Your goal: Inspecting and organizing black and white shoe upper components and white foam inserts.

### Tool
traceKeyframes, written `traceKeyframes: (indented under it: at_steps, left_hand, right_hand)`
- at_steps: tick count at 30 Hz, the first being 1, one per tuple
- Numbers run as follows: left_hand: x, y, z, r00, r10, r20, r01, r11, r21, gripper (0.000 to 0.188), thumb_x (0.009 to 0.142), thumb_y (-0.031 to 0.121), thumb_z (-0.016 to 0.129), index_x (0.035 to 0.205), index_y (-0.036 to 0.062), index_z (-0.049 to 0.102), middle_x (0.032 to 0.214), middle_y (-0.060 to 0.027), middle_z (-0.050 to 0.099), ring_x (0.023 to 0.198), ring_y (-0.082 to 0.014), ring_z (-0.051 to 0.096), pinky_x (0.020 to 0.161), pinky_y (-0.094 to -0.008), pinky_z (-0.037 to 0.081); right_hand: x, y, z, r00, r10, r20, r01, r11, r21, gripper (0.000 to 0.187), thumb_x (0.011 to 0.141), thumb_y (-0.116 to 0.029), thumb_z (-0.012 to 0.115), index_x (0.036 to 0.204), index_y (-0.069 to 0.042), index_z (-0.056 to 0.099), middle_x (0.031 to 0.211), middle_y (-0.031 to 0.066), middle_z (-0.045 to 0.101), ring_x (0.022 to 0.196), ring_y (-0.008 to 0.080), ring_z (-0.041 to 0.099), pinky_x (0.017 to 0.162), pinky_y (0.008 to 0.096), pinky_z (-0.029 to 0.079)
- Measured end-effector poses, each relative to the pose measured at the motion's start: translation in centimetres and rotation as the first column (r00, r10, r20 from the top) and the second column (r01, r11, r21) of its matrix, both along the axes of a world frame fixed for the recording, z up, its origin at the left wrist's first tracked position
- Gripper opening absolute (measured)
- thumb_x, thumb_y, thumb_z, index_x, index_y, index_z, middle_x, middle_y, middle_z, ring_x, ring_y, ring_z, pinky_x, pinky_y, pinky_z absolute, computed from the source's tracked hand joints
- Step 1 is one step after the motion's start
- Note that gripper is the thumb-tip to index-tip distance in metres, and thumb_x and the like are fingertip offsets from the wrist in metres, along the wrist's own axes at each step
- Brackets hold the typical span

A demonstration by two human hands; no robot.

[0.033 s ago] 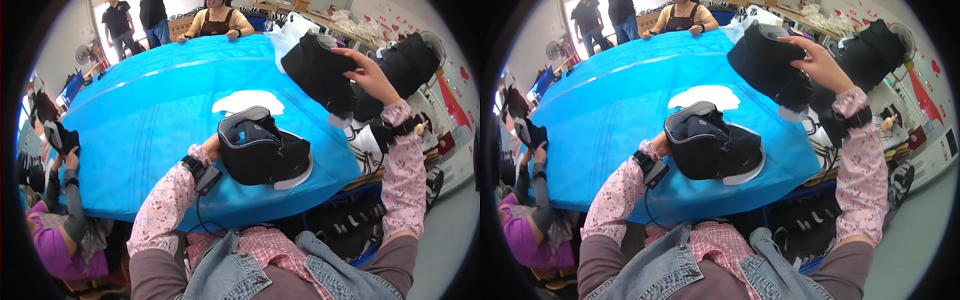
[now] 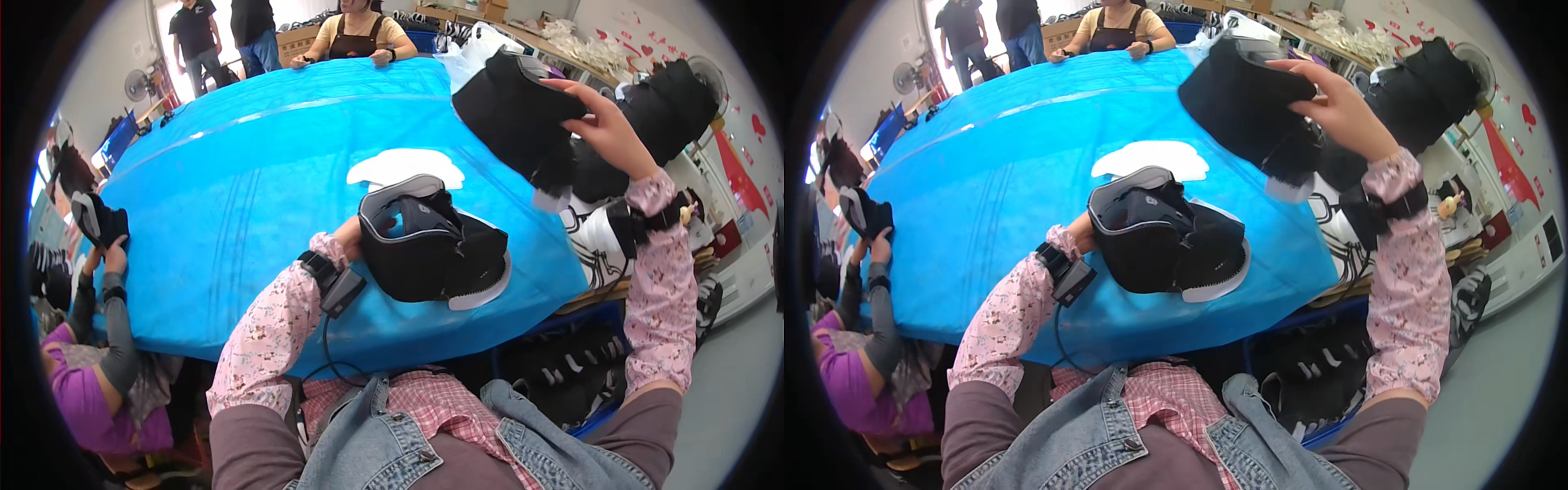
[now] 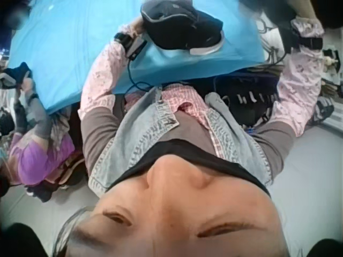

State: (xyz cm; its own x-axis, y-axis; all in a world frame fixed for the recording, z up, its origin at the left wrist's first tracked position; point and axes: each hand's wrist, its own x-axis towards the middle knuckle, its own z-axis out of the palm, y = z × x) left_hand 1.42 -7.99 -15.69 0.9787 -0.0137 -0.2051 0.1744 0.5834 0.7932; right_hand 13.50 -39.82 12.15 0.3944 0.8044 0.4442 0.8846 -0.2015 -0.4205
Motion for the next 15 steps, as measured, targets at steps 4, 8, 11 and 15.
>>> traceKeyframes:
  at_steps: [4,8,11,15]
  left_hand:
    - [-1.7,-0.4,3.3,0.803,0.468,0.370,-0.596,0.649,0.473,0.040,0.094,0.030,0.043,0.117,-0.0024,0.049,0.116,-0.0109,0.054,0.105,-0.0180,0.050,0.093,-0.0283,0.037]
    - [-8.7,-1.7,5.1,0.879,0.014,0.477,-0.282,0.821,0.497,0.065,0.087,0.027,0.056,0.136,0.0003,0.023,0.137,-0.0133,0.034,0.127,-0.0211,0.032,0.103,-0.0327,0.026]
    - [-9.6,-3.4,5.4,0.873,-0.127,0.472,-0.256,0.703,0.663,0.086,0.074,0.020,0.072,0.138,0.0016,0.016,0.137,-0.0143,0.032,0.126,-0.0218,0.032,0.106,-0.0353,0.024]
    - [-8.9,-4.0,5.6,0.875,-0.167,0.454,-0.186,0.749,0.636,0.069,0.077,0.009,0.066,0.133,0.0011,0.027,0.128,-0.0081,0.041,0.119,-0.0172,0.039,0.104,-0.0335,0.028]
  right_hand:
    - [-5.4,2.2,-1.0,0.986,0.160,0.036,-0.159,0.986,-0.052,0.035,0.078,0.007,0.052,0.110,-0.006,0.048,0.121,0.0020,0.052,0.103,0.0138,0.052,0.073,0.0244,0.048]
    - [-8.0,3.9,-1.9,0.985,0.172,0.017,-0.166,0.971,-0.172,0.039,0.077,0.006,0.053,0.113,-0.007,0.050,0.117,0.0057,0.052,0.104,0.0208,0.052,0.080,0.0283,0.045]
    - [-8.1,6.5,-2.7,0.951,0.288,0.111,-0.255,0.935,-0.247,0.038,0.074,0.009,0.053,0.110,-0.004,0.050,0.120,0.0074,0.051,0.109,0.0243,0.049,0.087,0.0313,0.043]
    - [-7.5,8.7,-4.8,0.904,0.427,0.013,-0.402,0.860,-0.315,0.035,0.071,0.012,0.053,0.104,0.000,0.049,0.124,0.0091,0.049,0.115,0.0281,0.045,0.096,0.0340,0.037]
